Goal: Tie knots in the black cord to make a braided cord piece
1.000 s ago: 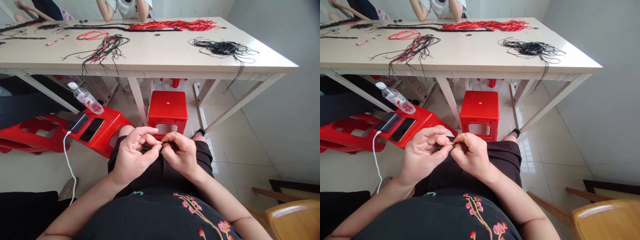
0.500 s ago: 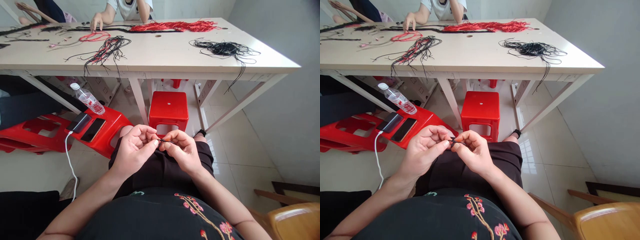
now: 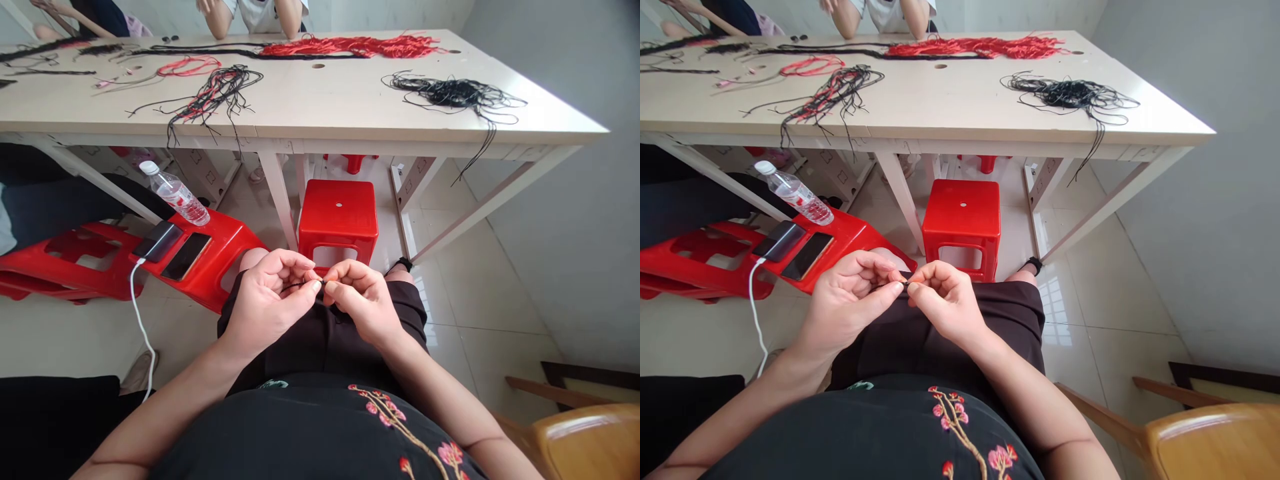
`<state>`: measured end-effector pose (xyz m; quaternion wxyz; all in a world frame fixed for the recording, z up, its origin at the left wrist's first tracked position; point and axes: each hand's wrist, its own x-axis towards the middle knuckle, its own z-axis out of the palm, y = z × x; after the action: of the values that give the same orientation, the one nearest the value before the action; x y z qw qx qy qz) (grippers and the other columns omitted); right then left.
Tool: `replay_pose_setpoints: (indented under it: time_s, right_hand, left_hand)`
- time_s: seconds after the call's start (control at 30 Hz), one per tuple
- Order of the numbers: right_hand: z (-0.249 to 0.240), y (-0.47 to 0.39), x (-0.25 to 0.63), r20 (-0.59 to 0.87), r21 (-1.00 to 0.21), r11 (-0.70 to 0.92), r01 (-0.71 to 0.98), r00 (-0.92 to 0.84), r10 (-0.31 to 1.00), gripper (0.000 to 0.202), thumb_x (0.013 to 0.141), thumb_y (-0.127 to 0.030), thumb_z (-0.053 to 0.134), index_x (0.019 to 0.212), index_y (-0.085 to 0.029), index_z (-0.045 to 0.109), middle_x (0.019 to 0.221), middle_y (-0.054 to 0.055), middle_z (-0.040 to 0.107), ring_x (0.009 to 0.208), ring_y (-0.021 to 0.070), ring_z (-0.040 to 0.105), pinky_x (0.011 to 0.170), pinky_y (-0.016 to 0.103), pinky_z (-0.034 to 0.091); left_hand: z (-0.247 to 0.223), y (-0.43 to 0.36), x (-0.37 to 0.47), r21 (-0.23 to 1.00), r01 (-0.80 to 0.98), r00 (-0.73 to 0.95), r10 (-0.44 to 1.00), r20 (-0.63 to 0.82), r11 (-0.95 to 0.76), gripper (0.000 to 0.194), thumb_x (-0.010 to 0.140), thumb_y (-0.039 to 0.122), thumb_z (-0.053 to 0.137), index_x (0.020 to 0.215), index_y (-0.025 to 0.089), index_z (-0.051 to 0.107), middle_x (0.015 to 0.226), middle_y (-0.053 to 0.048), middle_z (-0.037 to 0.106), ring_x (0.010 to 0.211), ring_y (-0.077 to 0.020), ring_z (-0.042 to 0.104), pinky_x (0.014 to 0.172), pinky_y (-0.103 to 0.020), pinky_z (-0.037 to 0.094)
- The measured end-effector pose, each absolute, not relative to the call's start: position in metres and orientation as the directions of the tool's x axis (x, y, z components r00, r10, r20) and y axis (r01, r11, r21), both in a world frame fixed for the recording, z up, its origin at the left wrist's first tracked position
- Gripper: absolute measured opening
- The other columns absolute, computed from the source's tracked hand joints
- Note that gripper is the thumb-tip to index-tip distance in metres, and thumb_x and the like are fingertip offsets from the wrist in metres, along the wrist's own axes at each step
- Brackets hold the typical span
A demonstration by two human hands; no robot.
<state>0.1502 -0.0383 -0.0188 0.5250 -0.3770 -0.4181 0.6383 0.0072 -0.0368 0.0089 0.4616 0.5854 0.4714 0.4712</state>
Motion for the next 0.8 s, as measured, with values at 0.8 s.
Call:
replay_pose_setpoints:
  time_s: [0.8]
  right_hand:
    - [-0.033,-0.04,0.142,0.135,-0.981,0.134,-0.138,-0.001,0.991,0.006,0.071,-0.024,0.059,0.067,-0.019,0.058,0.051,-0.005,0.05,0.044,0.0066,0.037,0.041,0.02,0.031]
  left_hand:
    - [-0.001,-0.031,0.005,0.995,-0.07,0.126,0.991,-0.056,0.065,0.023,0.068,0.014,0.07,0.085,0.018,0.055,0.066,0.004,0.061,0.06,-0.0059,0.055,0.061,-0.017,0.047]
